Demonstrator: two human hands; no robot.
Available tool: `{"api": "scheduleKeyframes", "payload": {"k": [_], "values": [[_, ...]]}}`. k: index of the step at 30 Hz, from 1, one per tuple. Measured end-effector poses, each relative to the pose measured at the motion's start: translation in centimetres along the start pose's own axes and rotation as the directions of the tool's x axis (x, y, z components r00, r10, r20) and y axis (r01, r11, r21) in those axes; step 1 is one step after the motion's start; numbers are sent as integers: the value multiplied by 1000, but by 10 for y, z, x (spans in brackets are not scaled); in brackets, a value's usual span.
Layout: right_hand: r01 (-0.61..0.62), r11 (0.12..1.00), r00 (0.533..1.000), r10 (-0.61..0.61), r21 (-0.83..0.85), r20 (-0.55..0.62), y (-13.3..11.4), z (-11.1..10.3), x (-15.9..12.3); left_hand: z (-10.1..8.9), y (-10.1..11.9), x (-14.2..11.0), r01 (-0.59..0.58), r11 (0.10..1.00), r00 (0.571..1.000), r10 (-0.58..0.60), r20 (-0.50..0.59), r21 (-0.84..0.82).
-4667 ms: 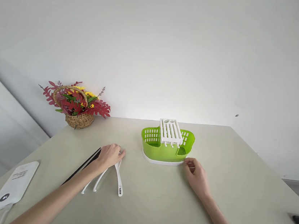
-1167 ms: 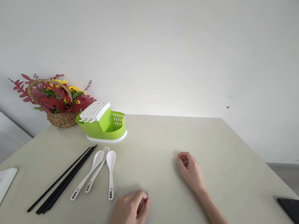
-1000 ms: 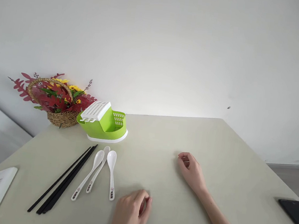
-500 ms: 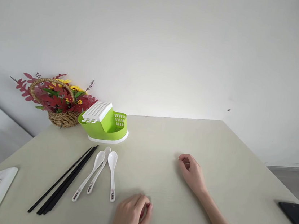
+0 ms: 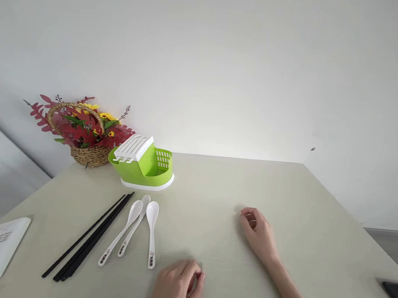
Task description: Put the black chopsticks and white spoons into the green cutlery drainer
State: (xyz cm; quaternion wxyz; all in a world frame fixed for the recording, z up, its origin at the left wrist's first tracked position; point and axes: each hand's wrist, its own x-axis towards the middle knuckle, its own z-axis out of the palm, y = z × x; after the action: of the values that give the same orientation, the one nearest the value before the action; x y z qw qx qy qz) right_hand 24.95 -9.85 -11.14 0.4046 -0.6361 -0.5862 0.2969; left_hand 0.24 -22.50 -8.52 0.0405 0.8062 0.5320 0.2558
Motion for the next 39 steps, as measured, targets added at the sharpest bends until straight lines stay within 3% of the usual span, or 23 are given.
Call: {"api": "scheduleKeyframes", "payload": {"k": [39], "values": [[4,1000,1000,-4,-1,5,7,2,-3,5,-6,-2,-52,999,999,52,-7,5]]}}
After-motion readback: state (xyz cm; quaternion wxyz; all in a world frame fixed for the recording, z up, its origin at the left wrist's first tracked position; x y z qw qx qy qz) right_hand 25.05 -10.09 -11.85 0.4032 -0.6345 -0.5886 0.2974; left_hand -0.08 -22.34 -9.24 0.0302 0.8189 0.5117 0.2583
